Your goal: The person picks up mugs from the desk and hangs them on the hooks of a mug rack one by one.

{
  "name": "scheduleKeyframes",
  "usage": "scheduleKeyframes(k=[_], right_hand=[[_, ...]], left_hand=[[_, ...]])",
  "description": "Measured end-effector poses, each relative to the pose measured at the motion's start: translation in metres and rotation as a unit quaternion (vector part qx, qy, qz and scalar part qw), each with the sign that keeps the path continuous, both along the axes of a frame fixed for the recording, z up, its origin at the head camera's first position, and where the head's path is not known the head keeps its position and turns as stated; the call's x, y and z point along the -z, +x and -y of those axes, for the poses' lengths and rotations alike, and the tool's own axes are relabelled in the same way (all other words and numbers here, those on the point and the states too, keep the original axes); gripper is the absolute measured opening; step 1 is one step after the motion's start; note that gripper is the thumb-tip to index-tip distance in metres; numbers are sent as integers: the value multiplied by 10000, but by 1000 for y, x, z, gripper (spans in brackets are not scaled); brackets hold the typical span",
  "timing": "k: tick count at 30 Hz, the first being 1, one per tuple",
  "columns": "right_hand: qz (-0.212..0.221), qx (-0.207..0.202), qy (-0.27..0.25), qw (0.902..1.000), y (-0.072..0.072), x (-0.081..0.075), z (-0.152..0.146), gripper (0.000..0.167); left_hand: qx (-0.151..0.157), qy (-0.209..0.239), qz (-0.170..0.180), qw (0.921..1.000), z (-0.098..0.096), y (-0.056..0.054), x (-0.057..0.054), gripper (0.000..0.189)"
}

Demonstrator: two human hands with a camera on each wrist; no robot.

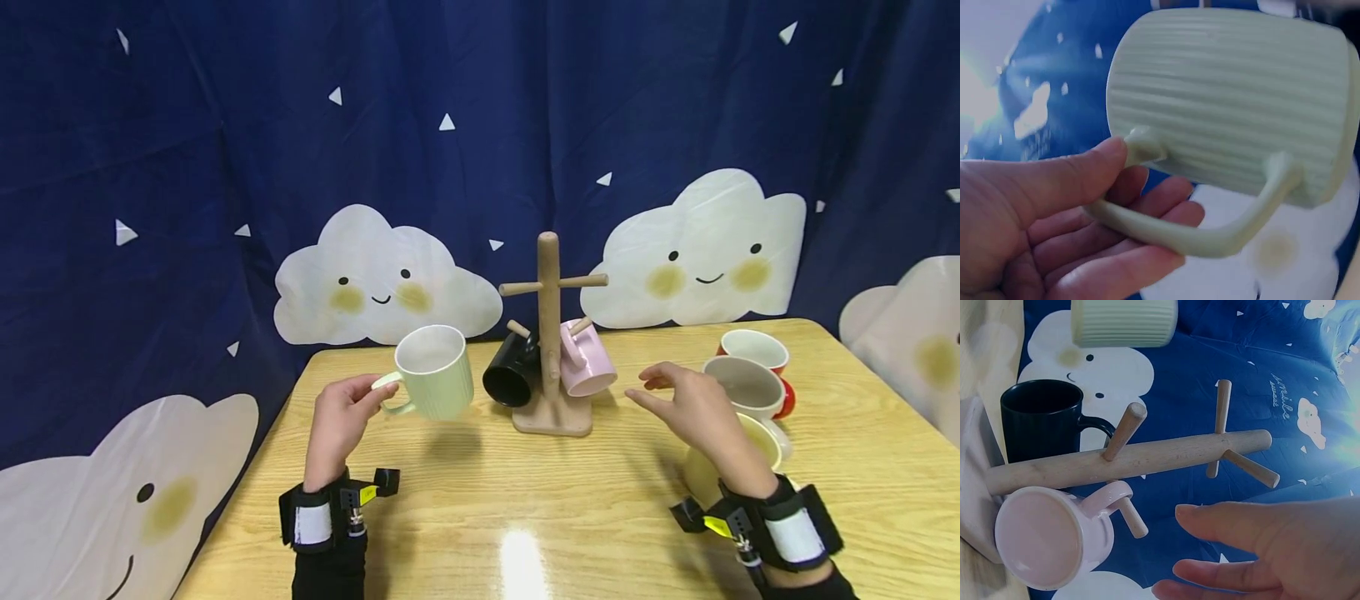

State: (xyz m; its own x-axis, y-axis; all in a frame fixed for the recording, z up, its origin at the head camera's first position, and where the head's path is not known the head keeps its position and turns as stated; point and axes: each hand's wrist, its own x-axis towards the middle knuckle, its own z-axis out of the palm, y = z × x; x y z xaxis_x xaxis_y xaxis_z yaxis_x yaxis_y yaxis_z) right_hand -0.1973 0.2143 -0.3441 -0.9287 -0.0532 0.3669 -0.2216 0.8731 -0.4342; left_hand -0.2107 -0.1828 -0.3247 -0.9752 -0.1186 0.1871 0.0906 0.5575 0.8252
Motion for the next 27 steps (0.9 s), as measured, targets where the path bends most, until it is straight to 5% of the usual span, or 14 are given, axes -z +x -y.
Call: scheduleKeyframes(k=[6,14,22,27], right_hand=[[-9,-7,-25,10000,-1,-2,0,34],[136,36,-86,9999,-2,-3,-1,36],[199,43,-171,9996,-2,-4,-1,37],[236,16,-253,9994,-3,-2,-1,32]], left_hand=[[1123,360,125,9929,-38,8,-4,19],[2468,463,495,9667,-88,11,3,20],[3011,596,817,9482,-102,7,16,22],[3488,1140,1378,9200,-105,-2,28,27]])
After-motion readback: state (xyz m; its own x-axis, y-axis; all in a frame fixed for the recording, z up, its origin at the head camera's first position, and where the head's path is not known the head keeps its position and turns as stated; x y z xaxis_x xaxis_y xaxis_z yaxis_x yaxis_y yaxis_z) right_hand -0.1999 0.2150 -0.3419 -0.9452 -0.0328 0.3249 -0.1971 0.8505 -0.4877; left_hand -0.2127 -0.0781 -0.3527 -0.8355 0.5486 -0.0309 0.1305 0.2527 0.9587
